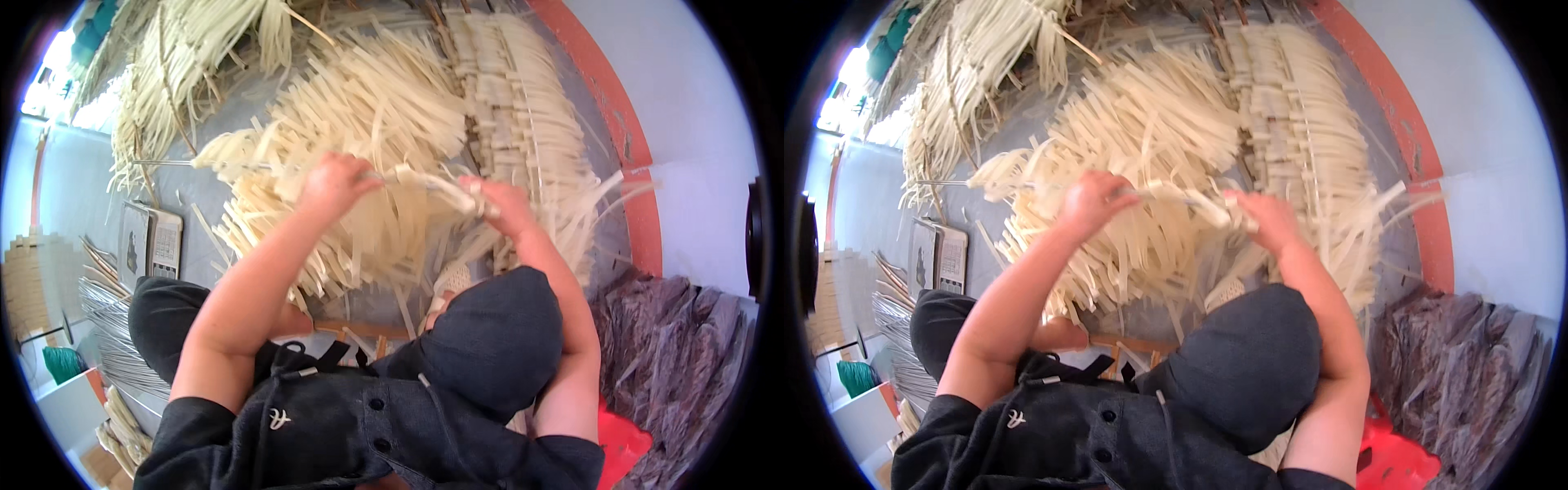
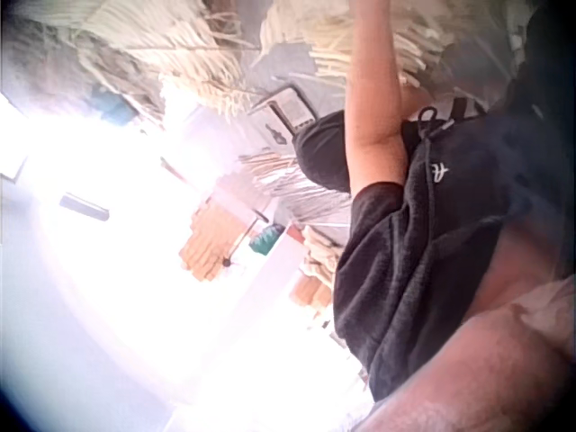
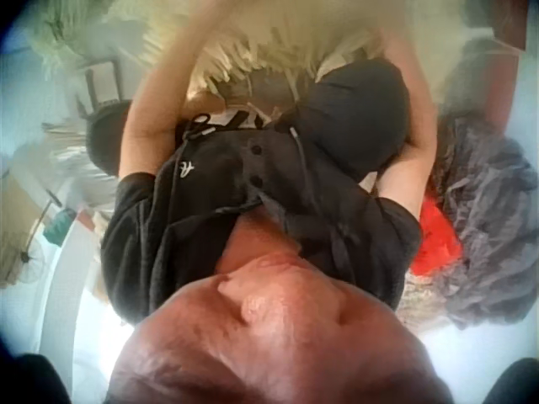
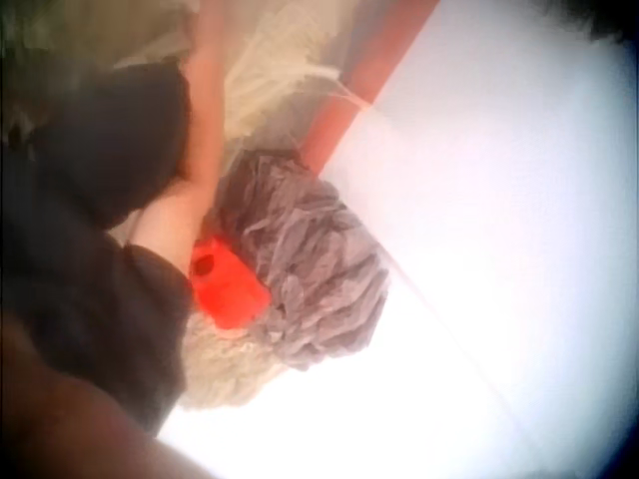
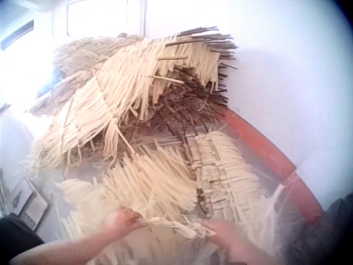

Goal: The person organizes and threads long white strips of material onto metal rods by hand while sitting on the floor.

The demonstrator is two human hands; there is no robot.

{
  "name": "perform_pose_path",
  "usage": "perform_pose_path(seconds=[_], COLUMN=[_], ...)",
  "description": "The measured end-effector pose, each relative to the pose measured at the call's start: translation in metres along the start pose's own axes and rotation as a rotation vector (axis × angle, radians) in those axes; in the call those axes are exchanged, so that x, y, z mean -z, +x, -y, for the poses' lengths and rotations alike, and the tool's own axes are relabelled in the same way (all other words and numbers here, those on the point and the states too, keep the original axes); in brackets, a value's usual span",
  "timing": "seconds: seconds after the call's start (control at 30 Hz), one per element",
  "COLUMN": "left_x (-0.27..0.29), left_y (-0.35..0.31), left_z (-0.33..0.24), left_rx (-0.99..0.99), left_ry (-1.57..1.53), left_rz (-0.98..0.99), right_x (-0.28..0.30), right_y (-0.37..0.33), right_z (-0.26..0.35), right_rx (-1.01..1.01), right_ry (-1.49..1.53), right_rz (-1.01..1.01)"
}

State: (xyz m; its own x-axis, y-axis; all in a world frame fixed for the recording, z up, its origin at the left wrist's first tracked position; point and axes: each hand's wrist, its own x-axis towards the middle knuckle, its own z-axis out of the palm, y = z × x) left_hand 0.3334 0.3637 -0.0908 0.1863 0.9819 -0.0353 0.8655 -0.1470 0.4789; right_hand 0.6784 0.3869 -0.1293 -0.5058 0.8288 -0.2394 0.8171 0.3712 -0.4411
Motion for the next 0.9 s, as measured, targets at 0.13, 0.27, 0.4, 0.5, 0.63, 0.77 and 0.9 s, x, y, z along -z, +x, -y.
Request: perform_pose_path(seconds=[0.13, 0.27, 0.4, 0.5, 0.63, 0.77, 0.9], left_x=[0.021, 0.046, 0.05, 0.047, 0.048, 0.052, 0.064], left_y=[-0.005, -0.011, -0.007, -0.002, -0.005, -0.014, -0.02], left_z=[0.025, 0.042, 0.053, 0.043, 0.047, 0.069, 0.056], left_rx=[0.023, 0.041, 0.018, 0.101, 0.047, 0.113, 0.126], left_ry=[-0.066, -0.088, -0.114, -0.172, -0.127, -0.188, -0.214], left_rz=[-0.035, -0.03, -0.007, 0.053, 0.006, 0.035, 0.039], right_x=[0.071, 0.098, 0.086, 0.062, 0.018, -0.009, -0.021], right_y=[-0.037, -0.1, -0.14, -0.145, -0.085, -0.038, -0.029], right_z=[0.056, 0.02, -0.097, -0.166, -0.134, -0.049, -0.013], right_rx=[0.153, 0.006, -0.474, -1.04, -0.697, -0.522, -0.331], right_ry=[0.162, 0.464, 0.568, 0.81, 1.548, 1.698, 1.539], right_rz=[-0.357, -0.88, -1.392, -1.141, -0.655, -0.676, -0.503])
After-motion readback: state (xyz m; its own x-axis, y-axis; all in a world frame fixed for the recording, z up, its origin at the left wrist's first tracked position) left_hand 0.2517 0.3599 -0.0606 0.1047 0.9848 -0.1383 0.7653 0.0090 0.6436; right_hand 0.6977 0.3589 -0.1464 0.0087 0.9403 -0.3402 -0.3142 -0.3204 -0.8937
